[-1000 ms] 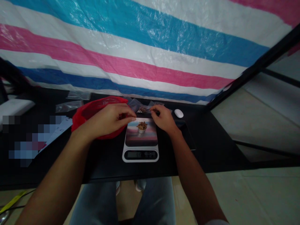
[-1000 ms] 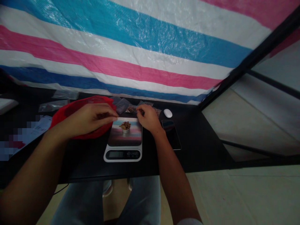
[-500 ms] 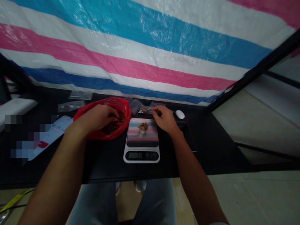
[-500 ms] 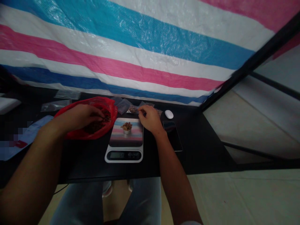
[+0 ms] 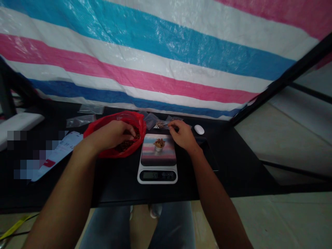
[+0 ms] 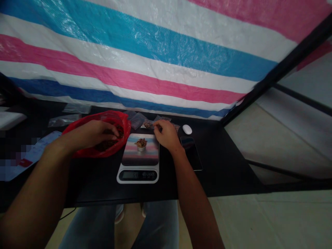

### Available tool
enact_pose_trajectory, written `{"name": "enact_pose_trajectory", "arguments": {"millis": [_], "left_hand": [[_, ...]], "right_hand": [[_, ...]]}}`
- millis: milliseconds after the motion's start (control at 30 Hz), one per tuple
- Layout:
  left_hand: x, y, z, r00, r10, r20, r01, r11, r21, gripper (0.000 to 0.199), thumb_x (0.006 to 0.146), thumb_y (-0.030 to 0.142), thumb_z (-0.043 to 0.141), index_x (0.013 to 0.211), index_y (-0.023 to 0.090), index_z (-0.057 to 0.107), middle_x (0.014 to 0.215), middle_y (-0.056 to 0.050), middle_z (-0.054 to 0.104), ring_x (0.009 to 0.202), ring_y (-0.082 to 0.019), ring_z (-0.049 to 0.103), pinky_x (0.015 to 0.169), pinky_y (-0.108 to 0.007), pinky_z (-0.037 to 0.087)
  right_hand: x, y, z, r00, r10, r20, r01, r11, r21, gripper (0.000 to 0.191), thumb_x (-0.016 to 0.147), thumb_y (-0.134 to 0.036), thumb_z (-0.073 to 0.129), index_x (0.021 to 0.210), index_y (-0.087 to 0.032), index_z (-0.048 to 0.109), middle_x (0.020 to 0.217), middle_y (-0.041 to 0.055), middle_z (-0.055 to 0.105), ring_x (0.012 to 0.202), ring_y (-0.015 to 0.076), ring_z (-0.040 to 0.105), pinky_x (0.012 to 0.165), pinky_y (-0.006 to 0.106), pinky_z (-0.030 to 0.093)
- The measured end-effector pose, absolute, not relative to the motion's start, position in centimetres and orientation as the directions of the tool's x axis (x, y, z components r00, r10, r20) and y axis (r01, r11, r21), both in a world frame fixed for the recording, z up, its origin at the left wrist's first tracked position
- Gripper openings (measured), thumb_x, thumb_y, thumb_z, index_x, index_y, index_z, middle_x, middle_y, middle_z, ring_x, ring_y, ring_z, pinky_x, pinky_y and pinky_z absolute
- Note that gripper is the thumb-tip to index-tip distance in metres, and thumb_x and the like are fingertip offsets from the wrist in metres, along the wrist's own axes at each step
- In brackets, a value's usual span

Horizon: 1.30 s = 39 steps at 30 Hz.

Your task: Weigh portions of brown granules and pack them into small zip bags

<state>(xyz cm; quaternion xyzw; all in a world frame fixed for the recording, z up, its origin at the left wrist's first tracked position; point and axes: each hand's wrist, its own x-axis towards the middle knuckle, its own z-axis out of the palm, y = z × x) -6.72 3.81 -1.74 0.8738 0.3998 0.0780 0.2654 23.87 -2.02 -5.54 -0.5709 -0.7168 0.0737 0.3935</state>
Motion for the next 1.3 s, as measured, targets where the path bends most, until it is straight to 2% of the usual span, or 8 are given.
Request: {"name": "enact_pose_trajectory", "arguments": {"millis": [133,233,400,567,667,833,1000,1300], "left_hand": [[-6.9,4.0,-2.1,0.661,0.735,-0.148,0.7,-0.534,0.474,0.033,0.085,0.036,0.061,0.105,0.022,0.083,0.108,-0.011,0.082,0.095,-0.031,0.076,0.089,-0.04,0.056],[-6.4,3.4,-1.2,0.655,0.755,0.027,0.653,-0.583,0.482,0.03,0.089,0.042,0.06,0.1,0.023,0.081,0.106,-0.009,0.082,0.093,-0.028,0.075,0.086,-0.036,0.056],[-4.6,1.4,0.6,0.637,0.718,0.282,0.542,-0.677,0.498,0.031,0.097,0.041,0.054,0.098,0.02,0.077,0.095,-0.006,0.079,0.085,-0.022,0.07,0.081,-0.032,0.054],[-1.9,1.2,0.6,0.698,0.604,0.386,0.372,-0.765,0.525,0.029,0.1,0.035,0.053,0.113,0.019,0.074,0.11,-0.008,0.076,0.103,-0.023,0.07,0.095,-0.035,0.053],[1.0,2.8,0.8,0.789,0.507,0.347,0.328,-0.825,0.46,0.032,0.097,0.031,0.057,0.123,0.019,0.072,0.122,-0.011,0.073,0.117,-0.026,0.067,0.105,-0.039,0.05],[6.7,6.8,1.0,0.895,0.41,0.175,0.354,-0.892,0.283,0.053,0.078,0.036,0.078,0.128,0.019,0.071,0.127,-0.013,0.07,0.114,-0.031,0.067,0.097,-0.037,0.05],[9.2,8.9,-0.3,0.91,0.412,-0.029,0.394,-0.844,0.364,0.036,0.074,0.039,0.078,0.104,0.019,0.077,0.093,-0.007,0.077,0.081,-0.024,0.068,0.069,-0.03,0.044],[6.6,10.1,-2.3,0.858,0.511,0.046,0.419,-0.749,0.513,0.034,0.08,0.048,0.069,0.091,0.016,0.076,0.073,-0.003,0.07,0.061,-0.017,0.057,0.059,-0.029,0.038]], "right_hand": [[24.1,-2.0,-5.5,-0.01,0.877,0.481,0.749,0.325,-0.577,0.017,0.085,-0.015,0.06,0.092,-0.021,0.075,0.093,0.0068,0.077,0.087,0.0234,0.07,0.084,0.039,0.055],[24.3,-2.3,-5.0,0.019,0.886,0.463,0.668,0.334,-0.666,0.016,0.086,-0.019,0.061,0.095,-0.019,0.075,0.093,0.0067,0.077,0.085,0.022,0.07,0.082,0.037,0.055],[24.5,-3.2,-3.5,-0.141,0.919,0.367,0.518,0.384,-0.764,0.023,0.084,-0.02,0.061,0.101,-0.019,0.075,0.094,0.0046,0.077,0.082,0.0189,0.07,0.075,0.032,0.053],[25.4,-2.8,-3.4,0.196,0.858,0.476,0.493,0.333,-0.804,0.017,0.084,-0.026,0.06,0.094,-0.019,0.072,0.087,0.0043,0.076,0.08,0.0201,0.069,0.075,0.033,0.054],[26.0,-2.4,-3.7,0.316,0.811,0.492,0.496,0.3,-0.814,0.019,0.084,-0.03,0.059,0.095,-0.019,0.071,0.084,0.0046,0.074,0.075,0.0207,0.067,0.071,0.034,0.054],[26.0,-2.3,-3.8,0.303,0.805,0.509,0.531,0.302,-0.792,0.018,0.084,-0.029,0.058,0.093,-0.02,0.07,0.09,0.0058,0.076,0.081,0.0218,0.069,0.077,0.035,0.055],[25.7,-2.6,-3.5,0.261,0.817,0.514,0.547,0.313,-0.776,0.018,0.085,-0.03,0.058,0.093,-0.02,0.071,0.089,0.005,0.076,0.079,0.0209,0.068,0.074,0.033,0.054],[25.0,-2.8,-3.2,0.215,0.853,0.475,0.472,0.335,-0.815,0.017,0.086,-0.034,0.064,0.093,-0.021,0.073,0.088,0.0044,0.075,0.077,0.0193,0.066,0.071,0.032,0.053]]}}
